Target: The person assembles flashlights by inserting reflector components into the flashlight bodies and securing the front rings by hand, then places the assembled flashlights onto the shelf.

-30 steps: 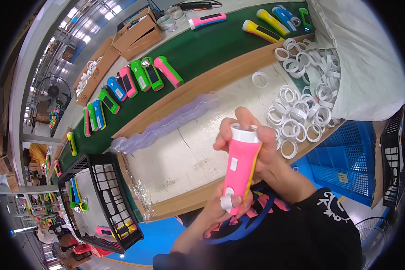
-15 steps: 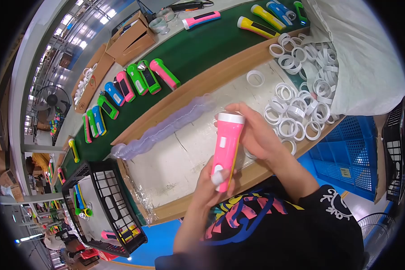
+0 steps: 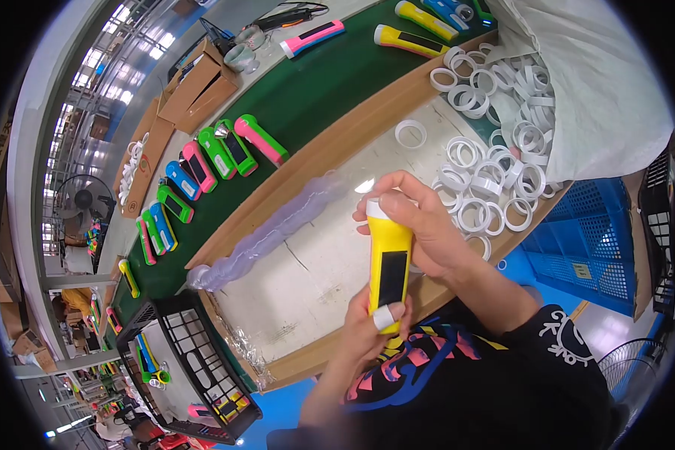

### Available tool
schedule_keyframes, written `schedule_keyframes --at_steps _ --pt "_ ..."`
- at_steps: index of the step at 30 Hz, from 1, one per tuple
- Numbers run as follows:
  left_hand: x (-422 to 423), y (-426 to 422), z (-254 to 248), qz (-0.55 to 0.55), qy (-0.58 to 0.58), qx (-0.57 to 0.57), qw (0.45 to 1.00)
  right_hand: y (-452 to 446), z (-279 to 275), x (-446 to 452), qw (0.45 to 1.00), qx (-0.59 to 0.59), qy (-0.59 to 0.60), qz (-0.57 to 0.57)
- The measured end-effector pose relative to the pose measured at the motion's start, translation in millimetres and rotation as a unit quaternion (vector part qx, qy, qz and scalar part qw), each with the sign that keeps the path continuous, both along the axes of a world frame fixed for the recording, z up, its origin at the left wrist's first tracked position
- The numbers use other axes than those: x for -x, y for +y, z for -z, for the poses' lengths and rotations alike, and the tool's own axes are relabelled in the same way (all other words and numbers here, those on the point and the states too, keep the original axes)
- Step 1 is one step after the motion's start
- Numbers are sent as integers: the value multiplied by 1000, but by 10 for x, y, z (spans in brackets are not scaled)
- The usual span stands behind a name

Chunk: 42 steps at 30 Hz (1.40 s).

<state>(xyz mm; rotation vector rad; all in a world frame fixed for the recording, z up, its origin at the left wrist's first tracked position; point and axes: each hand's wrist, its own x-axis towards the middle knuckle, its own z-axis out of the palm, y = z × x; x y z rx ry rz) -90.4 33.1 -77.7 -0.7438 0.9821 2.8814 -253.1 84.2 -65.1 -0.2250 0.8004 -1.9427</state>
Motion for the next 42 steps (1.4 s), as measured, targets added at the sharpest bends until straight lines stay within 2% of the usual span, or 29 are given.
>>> schedule_keyframes --at_steps 2,4,5,6,7,8,11,12,13,14,15,17,19,22,24,26,27,28,29,31,32,34,35,36,37,39,40,41,42 --pt "-64 95 -5 -9 38 -63 997 1 -21 -53 999 15 27 17" --pt "-145 147 12 -4 49 -78 996 4 -38 -114 999 41 22 12" --pt "-186 186 39 3 75 -158 984 6 -43 -129 998 68 16 11" --pt "-201 219 56 10 103 -236 966 -38 122 -126 975 205 -83 -38" --pt "-174 269 21 50 177 -332 925 -88 200 -172 955 271 -112 -53" --pt "-179 247 -14 64 188 -325 925 -134 214 -194 930 335 -137 -67" --pt "-252 175 -80 86 201 -322 921 -141 156 -258 916 367 -150 -58" --pt "-279 181 -73 66 168 -246 952 -111 136 -234 917 367 -147 -61" --pt "-301 177 -70 47 131 -169 976 -44 126 -201 962 265 -54 -40" --pt "-278 120 -120 31 -56 191 980 9 105 -190 987 157 39 -16" --pt "-243 62 5 -30 -62 426 902 39 54 -203 990 107 95 16" --pt "-177 10 -49 14 -113 420 900 45 43 -224 994 56 90 40" --pt "-131 -26 -30 21 -103 394 913 14 -22 -206 992 -32 102 70" --pt "-94 -103 117 -49 -101 366 924 21 -20 -90 989 -100 100 53" --pt "-51 -146 71 -117 -65 187 973 40 19 55 986 -123 115 23" --pt "-122 -293 218 -89 4 -7 996 78 10 215 990 -101 95 -18" --pt "-148 -358 283 -70 44 -127 989 91 -5 290 990 -100 93 -17" --pt "-151 -374 294 -79 54 -222 970 115 -52 363 981 -105 154 -48" --pt "-135 -380 308 -76 53 -222 971 132 -78 408 968 -110 213 -77" --pt "-103 -388 350 3 52 -246 968 87 -45 409 966 -83 231 -82" --pt "-51 -318 337 -4 20 -144 989 68 -36 388 968 -76 228 -74" --pt "37 -224 149 -1 -41 40 998 45 34 362 975 -64 203 -59" --pt "53 -197 119 6 -19 111 994 35 62 323 980 -59 189 -29" --pt "75 -170 67 29 -40 305 951 31 80 271 983 -55 175 -1" --pt "113 -136 -15 53 -62 487 870 31 64 211 983 -56 172 -7" --pt "161 -67 -138 58 -105 488 864 27 -13 119 999 28 15 15" --pt "140 -48 -141 53 -106 348 930 36 -18 75 999 27 17 12" --pt "123 -20 -140 48 -102 200 973 49 -21 32 999 30 12 11" --pt "100 41 -135 38 -100 180 978 64 -24 -9 999 31 6 10"
